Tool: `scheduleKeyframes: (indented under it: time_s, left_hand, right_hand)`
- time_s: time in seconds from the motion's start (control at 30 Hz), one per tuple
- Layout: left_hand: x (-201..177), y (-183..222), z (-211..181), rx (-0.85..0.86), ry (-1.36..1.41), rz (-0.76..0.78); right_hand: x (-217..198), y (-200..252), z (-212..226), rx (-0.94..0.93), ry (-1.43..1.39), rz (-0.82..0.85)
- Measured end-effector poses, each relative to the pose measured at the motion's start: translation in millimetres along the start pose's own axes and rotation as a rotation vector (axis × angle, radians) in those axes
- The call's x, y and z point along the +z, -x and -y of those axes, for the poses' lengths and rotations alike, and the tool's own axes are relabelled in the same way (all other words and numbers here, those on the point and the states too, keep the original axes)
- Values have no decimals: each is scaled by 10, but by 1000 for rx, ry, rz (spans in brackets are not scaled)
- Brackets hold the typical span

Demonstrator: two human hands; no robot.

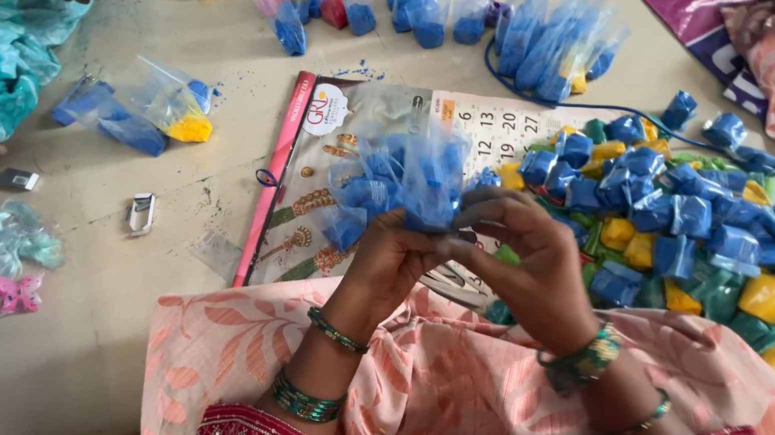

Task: Manual sealing of small blue plastic bags containing colored powder using a stapler or handheld tool.

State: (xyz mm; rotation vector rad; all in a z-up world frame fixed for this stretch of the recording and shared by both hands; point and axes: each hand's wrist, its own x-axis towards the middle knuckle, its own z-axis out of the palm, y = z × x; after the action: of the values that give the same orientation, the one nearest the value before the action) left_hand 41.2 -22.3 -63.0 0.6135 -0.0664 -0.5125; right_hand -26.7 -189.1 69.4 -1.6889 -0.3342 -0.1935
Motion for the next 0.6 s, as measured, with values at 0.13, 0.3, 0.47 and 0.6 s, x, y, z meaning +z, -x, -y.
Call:
scheduleKeyframes:
  time_s: [0.13, 0.3, 0.47, 0.6]
  left_hand:
    - [246, 103, -62, -32, -141, -75]
    - [356, 158, 4, -95, -241, -5]
    - [539, 155, -32, -193, -218, 39]
    - [522, 136, -43, -233, -41, 110]
  right_hand:
    - [65, 45, -45, -162, 108, -64]
    - [100, 37, 32, -12, -140, -205]
    - [-108, -48, 18, -68, -123, -313]
    - [-221, -171, 303, -8, -309, -81]
